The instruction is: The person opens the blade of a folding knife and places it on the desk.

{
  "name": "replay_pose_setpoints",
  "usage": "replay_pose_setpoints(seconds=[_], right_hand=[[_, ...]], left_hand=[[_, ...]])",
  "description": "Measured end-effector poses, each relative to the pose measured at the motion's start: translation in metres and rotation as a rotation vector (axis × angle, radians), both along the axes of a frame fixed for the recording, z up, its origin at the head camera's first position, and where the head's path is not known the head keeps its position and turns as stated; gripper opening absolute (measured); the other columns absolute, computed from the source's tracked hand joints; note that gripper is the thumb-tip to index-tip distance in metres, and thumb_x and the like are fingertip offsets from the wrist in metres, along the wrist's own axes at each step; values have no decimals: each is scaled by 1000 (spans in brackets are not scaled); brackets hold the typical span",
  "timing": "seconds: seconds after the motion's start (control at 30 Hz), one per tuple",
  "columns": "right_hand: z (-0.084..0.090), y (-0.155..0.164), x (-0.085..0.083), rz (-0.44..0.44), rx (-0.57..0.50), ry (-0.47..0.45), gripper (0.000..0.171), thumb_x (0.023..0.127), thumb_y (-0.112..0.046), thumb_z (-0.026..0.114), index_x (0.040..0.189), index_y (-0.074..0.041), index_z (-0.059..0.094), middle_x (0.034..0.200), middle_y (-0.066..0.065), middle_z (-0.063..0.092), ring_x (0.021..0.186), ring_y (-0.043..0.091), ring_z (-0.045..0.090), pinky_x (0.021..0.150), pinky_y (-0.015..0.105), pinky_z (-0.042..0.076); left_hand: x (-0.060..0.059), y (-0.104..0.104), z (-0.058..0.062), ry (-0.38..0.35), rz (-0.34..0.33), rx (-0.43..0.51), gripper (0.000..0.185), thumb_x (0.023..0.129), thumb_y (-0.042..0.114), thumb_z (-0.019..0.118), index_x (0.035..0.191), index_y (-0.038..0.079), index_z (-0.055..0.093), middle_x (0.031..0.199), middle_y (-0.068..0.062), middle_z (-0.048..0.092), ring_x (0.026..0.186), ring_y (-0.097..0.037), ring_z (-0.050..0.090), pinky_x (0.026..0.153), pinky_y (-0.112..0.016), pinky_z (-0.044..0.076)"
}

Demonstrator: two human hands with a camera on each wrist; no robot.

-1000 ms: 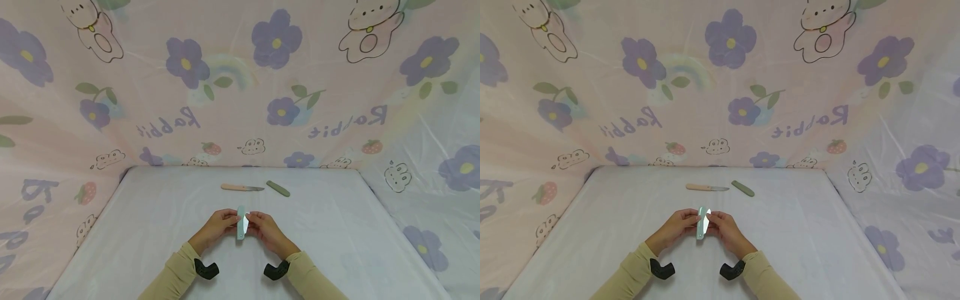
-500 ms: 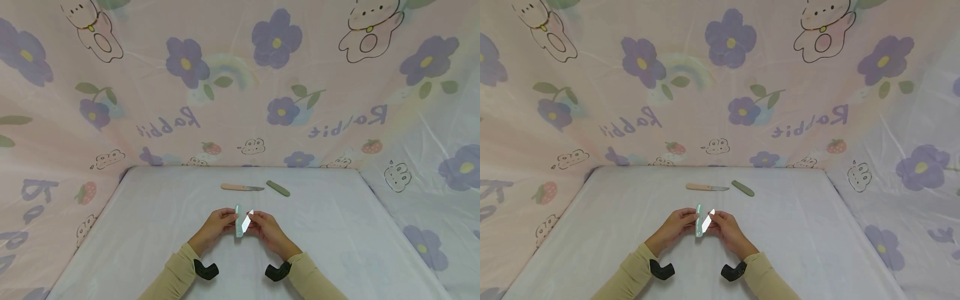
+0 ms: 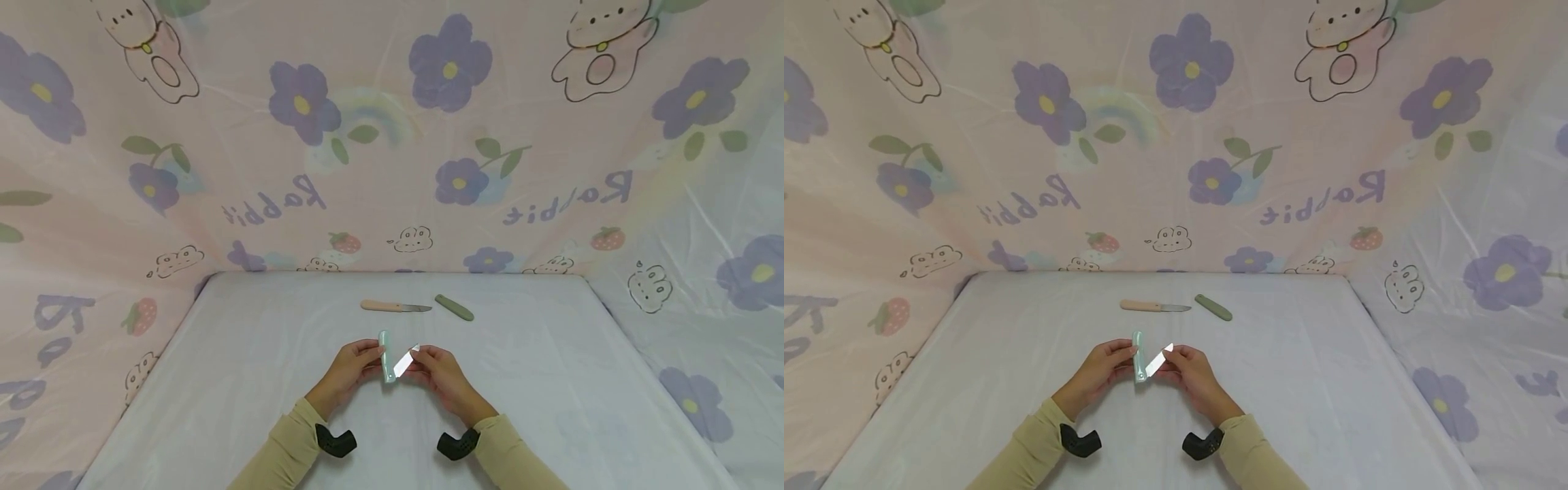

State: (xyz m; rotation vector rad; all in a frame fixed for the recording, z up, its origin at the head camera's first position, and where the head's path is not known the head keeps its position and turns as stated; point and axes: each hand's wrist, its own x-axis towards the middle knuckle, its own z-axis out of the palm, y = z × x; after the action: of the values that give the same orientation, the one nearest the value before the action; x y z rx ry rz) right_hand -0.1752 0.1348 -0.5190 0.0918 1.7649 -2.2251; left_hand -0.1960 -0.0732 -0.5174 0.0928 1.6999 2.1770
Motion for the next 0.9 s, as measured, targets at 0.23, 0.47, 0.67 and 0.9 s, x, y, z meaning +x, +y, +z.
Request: replay_pose_setpoints(seconds=[0.23,0.47,0.67,0.9], right_hand=[[-1,4,1,0,-15,22,29,92,-16,59,106,9,51,94,15,61,83,21,64,81,37,53],[-2,4,2,-37,-41,-4,31,91,-14,60,109,9,51,95,16,62,83,19,65,81,35,53],[1,1,1,-112,-64,-15,26,91,-9,59,107,10,50,93,17,62,81,20,66,80,35,53],[5,0,3,-149,-91,-24,28,91,-9,60,108,10,48,95,19,61,82,21,66,80,36,53]], left_hand=[[1,-1,-1,-23,39,24,40,89,15,63,119,-9,50,99,-9,61,88,-18,62,81,-34,53],[2,-2,-5,-78,78,58,44,90,15,63,124,-8,46,106,-11,58,92,-17,60,86,-35,51],[0,-1,-6,-94,119,104,46,90,14,62,126,-9,45,109,-13,58,96,-18,59,87,-34,50],[-1,0,-3,-105,160,148,41,91,10,60,124,-10,45,103,-10,59,92,-17,61,84,-32,51]])
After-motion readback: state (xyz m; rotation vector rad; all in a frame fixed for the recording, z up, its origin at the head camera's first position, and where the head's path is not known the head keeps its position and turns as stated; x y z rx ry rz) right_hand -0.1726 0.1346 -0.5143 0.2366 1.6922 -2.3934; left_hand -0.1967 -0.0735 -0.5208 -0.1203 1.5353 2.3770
